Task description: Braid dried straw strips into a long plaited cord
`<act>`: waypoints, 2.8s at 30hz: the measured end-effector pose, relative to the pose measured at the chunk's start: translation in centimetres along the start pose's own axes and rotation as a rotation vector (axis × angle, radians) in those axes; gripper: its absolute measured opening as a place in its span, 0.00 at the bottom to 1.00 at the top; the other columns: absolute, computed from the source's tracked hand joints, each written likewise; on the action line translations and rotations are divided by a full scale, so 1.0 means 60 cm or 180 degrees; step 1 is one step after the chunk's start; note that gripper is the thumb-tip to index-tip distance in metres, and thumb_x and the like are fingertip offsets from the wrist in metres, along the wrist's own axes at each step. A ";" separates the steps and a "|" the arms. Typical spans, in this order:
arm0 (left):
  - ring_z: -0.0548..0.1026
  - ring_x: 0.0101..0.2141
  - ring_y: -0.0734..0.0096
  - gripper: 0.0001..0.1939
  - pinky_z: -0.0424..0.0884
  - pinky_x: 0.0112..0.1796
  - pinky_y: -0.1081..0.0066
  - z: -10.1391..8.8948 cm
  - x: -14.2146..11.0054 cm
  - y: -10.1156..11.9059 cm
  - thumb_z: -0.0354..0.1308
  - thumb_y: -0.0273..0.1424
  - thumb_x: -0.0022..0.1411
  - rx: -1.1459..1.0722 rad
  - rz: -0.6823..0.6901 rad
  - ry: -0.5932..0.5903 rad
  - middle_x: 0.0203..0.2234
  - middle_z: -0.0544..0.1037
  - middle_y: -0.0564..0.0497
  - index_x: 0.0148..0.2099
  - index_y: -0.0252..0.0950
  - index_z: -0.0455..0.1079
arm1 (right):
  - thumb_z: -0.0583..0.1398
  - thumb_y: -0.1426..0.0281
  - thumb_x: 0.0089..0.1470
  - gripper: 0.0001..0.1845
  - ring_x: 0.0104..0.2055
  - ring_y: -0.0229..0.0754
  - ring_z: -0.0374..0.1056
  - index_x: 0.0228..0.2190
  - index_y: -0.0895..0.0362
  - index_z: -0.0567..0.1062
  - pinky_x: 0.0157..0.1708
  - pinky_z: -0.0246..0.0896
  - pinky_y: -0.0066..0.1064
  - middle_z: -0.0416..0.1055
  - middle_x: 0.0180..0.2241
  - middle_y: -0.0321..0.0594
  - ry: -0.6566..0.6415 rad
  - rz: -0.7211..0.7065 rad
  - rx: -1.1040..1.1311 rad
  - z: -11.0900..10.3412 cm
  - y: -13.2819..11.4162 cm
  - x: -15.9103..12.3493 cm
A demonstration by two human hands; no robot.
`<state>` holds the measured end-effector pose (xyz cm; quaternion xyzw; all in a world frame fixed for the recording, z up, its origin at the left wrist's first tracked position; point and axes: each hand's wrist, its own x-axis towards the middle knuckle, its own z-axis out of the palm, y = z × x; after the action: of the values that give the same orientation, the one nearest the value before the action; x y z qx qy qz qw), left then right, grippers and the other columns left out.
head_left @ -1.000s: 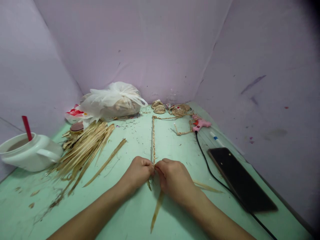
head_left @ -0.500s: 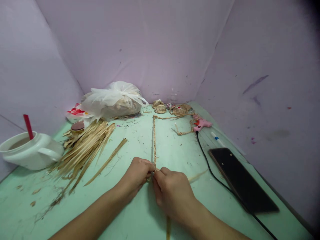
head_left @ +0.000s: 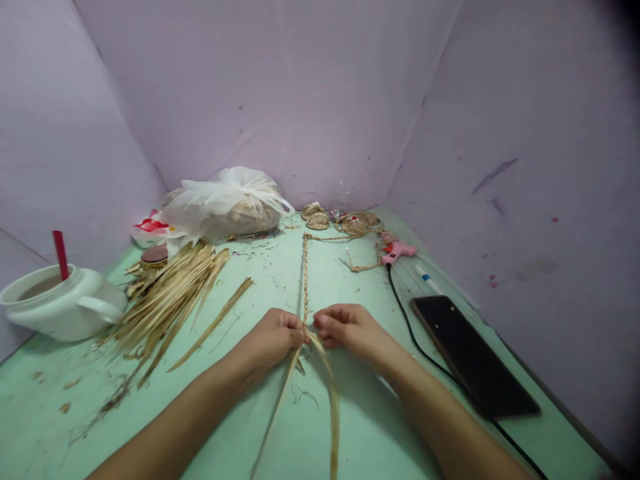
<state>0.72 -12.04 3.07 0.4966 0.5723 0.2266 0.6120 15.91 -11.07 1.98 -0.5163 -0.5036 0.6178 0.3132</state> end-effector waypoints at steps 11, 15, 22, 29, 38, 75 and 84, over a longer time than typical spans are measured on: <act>0.51 0.14 0.81 0.08 0.45 0.18 0.75 0.001 0.014 -0.023 0.49 0.27 0.41 0.1017 0.0248 0.0309 0.08 0.55 0.57 0.14 0.34 0.60 | 0.56 0.76 0.39 0.05 0.11 0.26 0.46 0.16 0.60 0.68 0.11 0.39 0.21 0.57 0.10 0.28 0.0042 0.0079 -0.0287 0.029 0.033 0.014; 0.57 0.17 0.76 0.09 0.47 0.21 0.74 0.006 -0.008 -0.014 0.51 0.29 0.45 0.2103 0.0455 0.1071 0.11 0.62 0.53 0.16 0.34 0.64 | 0.55 0.78 0.39 0.06 0.11 0.25 0.46 0.15 0.60 0.65 0.12 0.38 0.21 0.58 0.10 0.28 0.0043 0.0131 -0.0155 0.034 0.031 0.013; 0.68 0.22 0.67 0.14 0.54 0.25 0.71 0.046 -0.051 -0.024 0.43 0.25 0.52 0.3664 0.0963 0.1074 0.22 0.72 0.44 0.35 0.34 0.70 | 0.55 0.77 0.39 0.04 0.11 0.25 0.45 0.17 0.61 0.66 0.13 0.38 0.21 0.60 0.11 0.29 0.0024 0.0184 0.0400 0.040 0.028 0.006; 0.71 0.25 0.61 0.15 0.60 0.26 0.69 0.070 -0.058 -0.050 0.44 0.21 0.51 0.3760 0.1316 0.0630 0.26 0.73 0.40 0.36 0.31 0.70 | 0.57 0.74 0.39 0.04 0.14 0.27 0.52 0.18 0.61 0.66 0.16 0.44 0.21 0.66 0.15 0.35 -0.0001 0.0193 0.0751 0.045 0.027 0.004; 0.63 0.13 0.78 0.19 0.58 0.15 0.76 0.016 -0.019 0.004 0.52 0.29 0.51 -0.0004 0.0003 0.0986 0.20 0.71 0.51 0.47 0.32 0.62 | 0.58 0.74 0.40 0.08 0.15 0.27 0.51 0.15 0.60 0.65 0.16 0.42 0.22 0.61 0.12 0.31 -0.0036 0.0075 0.0670 0.038 0.019 0.003; 0.45 0.08 0.82 0.07 0.39 0.11 0.75 0.020 0.007 -0.022 0.46 0.26 0.38 -0.0052 -0.0260 0.0424 0.05 0.49 0.60 0.13 0.37 0.52 | 0.51 0.75 0.44 0.10 0.20 0.32 0.58 0.19 0.58 0.70 0.21 0.44 0.24 0.68 0.18 0.36 0.0426 -0.1308 -0.2867 0.052 0.028 -0.044; 0.49 0.12 0.84 0.04 0.44 0.16 0.78 0.009 0.013 -0.024 0.50 0.25 0.39 0.0272 -0.0125 0.0225 0.07 0.53 0.60 0.16 0.33 0.58 | 0.55 0.67 0.45 0.10 0.20 0.33 0.57 0.22 0.58 0.74 0.19 0.46 0.24 0.68 0.18 0.37 0.0062 -0.0762 -0.2136 0.007 0.013 -0.023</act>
<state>0.98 -12.14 1.36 0.5026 0.6123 0.2073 0.5740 15.98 -12.68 1.68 -0.5336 -0.7324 0.3719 0.2012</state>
